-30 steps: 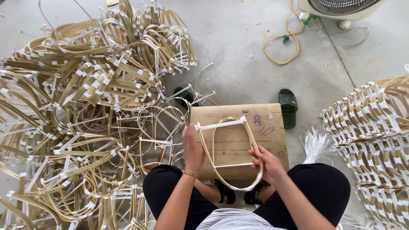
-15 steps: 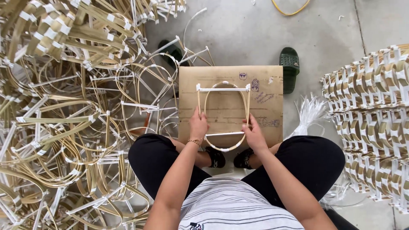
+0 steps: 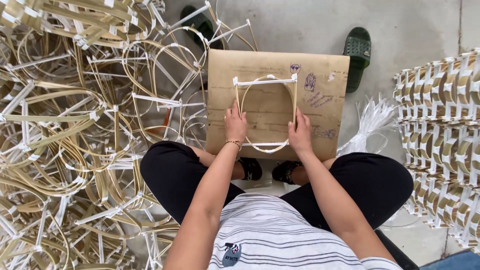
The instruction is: Assembling and securing curved bamboo frames using plastic ties on a cardboard template.
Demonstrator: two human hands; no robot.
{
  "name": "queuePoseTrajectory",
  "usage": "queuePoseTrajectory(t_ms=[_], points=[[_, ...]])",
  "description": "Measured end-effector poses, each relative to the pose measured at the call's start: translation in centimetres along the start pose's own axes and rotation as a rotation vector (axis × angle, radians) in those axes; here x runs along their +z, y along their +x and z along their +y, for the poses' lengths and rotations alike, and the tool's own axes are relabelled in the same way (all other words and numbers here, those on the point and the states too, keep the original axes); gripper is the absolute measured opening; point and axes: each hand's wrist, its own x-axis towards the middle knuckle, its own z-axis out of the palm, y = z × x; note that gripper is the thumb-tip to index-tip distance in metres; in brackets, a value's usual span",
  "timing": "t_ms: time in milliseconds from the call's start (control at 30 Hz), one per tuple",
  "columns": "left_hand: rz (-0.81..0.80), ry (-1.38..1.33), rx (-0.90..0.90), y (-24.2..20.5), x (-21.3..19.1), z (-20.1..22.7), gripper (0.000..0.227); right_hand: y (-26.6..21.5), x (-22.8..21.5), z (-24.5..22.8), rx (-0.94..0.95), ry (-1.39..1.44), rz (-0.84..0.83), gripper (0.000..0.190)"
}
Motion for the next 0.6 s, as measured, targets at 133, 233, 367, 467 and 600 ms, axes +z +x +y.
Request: queuePoseTrajectory(t_ms=[133,233,367,467,600], points=[[0.029,-0.031,0.054,0.1,0.2,-0.5,0.064,0.2,0.9,1.6,-0.023,0.071,0.000,0.064],[0.021,-0.041,0.073,-0.2,0.4,-0.9,0.065,0.0,0.5,1.2,-0.035,0.091,-0.003,0.063],[0.026,-0.048,0.080,-0.4,0.6,-0.9,0.066,-0.3,0.1,0.7,-0.029,0.108,-0.015,0.063],[0.033,-0.051,0.065,-0.6,-0.5,0.2,0.068,-0.2,-0.3,0.3,-0.036,0.091,-0.032,0.063],[0.059,-0.174,0.060,0.5,-3.4,-0.7,0.064,0.0,-2.1,-1.5,0.095,0.162,-0.074,0.067]])
